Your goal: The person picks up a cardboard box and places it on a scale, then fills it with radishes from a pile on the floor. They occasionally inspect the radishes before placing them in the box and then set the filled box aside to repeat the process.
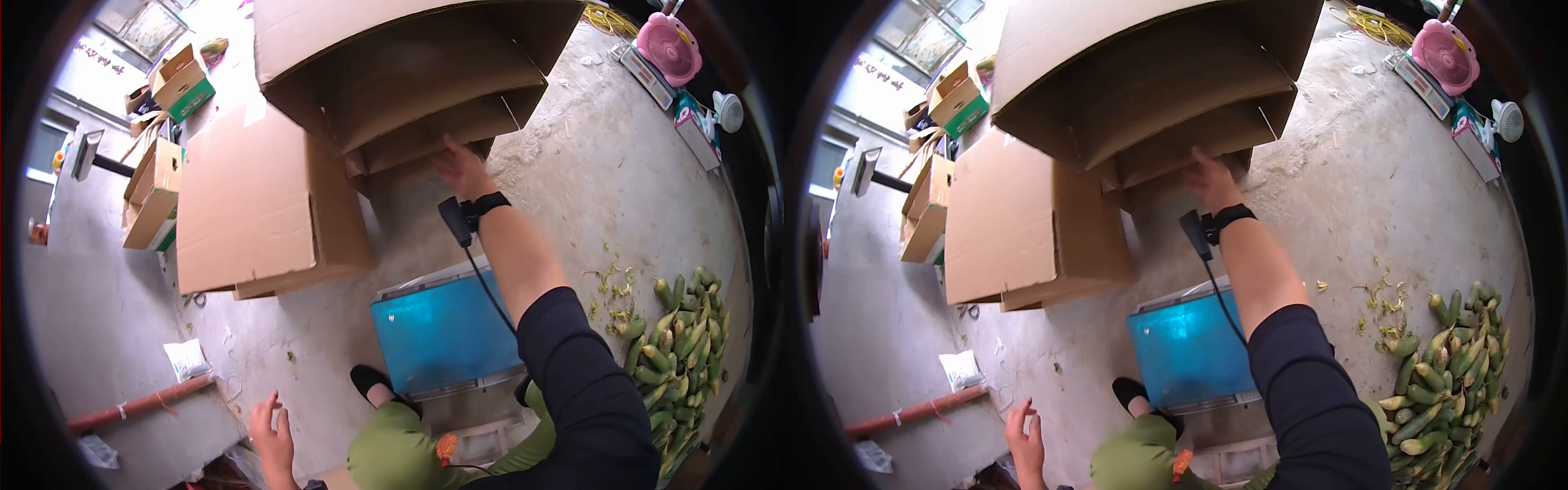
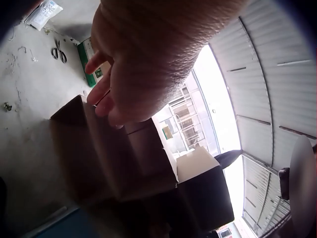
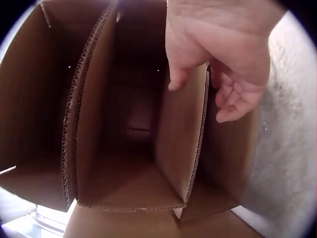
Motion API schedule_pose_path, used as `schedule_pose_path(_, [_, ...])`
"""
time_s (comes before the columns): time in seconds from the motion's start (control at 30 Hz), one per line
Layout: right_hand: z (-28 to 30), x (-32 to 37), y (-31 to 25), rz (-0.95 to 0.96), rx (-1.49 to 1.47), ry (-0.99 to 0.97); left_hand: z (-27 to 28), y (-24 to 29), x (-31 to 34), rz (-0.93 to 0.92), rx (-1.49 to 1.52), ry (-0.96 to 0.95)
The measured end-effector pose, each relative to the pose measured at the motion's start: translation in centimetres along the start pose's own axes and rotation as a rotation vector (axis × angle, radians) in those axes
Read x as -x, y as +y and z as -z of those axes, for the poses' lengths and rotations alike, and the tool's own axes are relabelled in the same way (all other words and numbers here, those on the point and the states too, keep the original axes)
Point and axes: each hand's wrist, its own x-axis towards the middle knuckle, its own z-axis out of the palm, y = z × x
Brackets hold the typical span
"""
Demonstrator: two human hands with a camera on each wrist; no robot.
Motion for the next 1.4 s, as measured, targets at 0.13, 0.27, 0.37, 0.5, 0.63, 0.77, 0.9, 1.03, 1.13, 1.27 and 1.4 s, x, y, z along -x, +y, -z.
schedule_pose_path(0.13, [1.9,-7.1,2.8,-0.053,-0.324,-0.225,-0.9,0.5,-1.5,-0.007,-0.038,-0.056])
schedule_pose_path(0.27, [-0.2,-5.6,2.3,-0.048,-0.417,-0.127,-1.4,-0.5,-2.0,-0.119,-0.199,-0.086])
schedule_pose_path(0.37, [0.0,-5.8,2.1,0.003,-0.439,-0.110,-2.0,-0.8,-1.8,-0.108,-0.192,-0.096])
schedule_pose_path(0.5, [0.2,-5.6,0.5,0.039,-0.392,-0.069,-2.4,-0.6,-2.1,-0.143,-0.200,-0.115])
schedule_pose_path(0.63, [2.6,-5.9,-1.8,0.019,-0.329,-0.063,-3.0,-0.4,-2.1,-0.095,-0.182,-0.158])
schedule_pose_path(0.77, [5.5,-6.0,-4.4,0.036,-0.286,-0.062,-3.8,0.9,-2.6,-0.049,-0.162,-0.129])
schedule_pose_path(0.9, [7.9,-7.0,-6.7,0.091,-0.299,-0.062,-4.5,1.9,-4.2,-0.015,0.042,-0.123])
schedule_pose_path(1.03, [10.1,-7.2,-8.5,0.051,-0.351,-0.083,-5.5,2.0,-7.4,0.336,0.650,-0.026])
schedule_pose_path(1.13, [11.1,-7.6,-8.7,0.032,-0.375,-0.094,-6.5,1.6,-11.4,0.398,1.241,0.013])
schedule_pose_path(1.27, [10.9,-7.2,-9.3,0.039,-0.310,-0.071,-9.9,0.1,-17.6,0.641,1.733,-0.023])
schedule_pose_path(1.4, [10.5,-6.0,-8.7,0.112,-0.276,-0.100,-15.5,-3.2,-21.6,0.800,1.799,0.005])
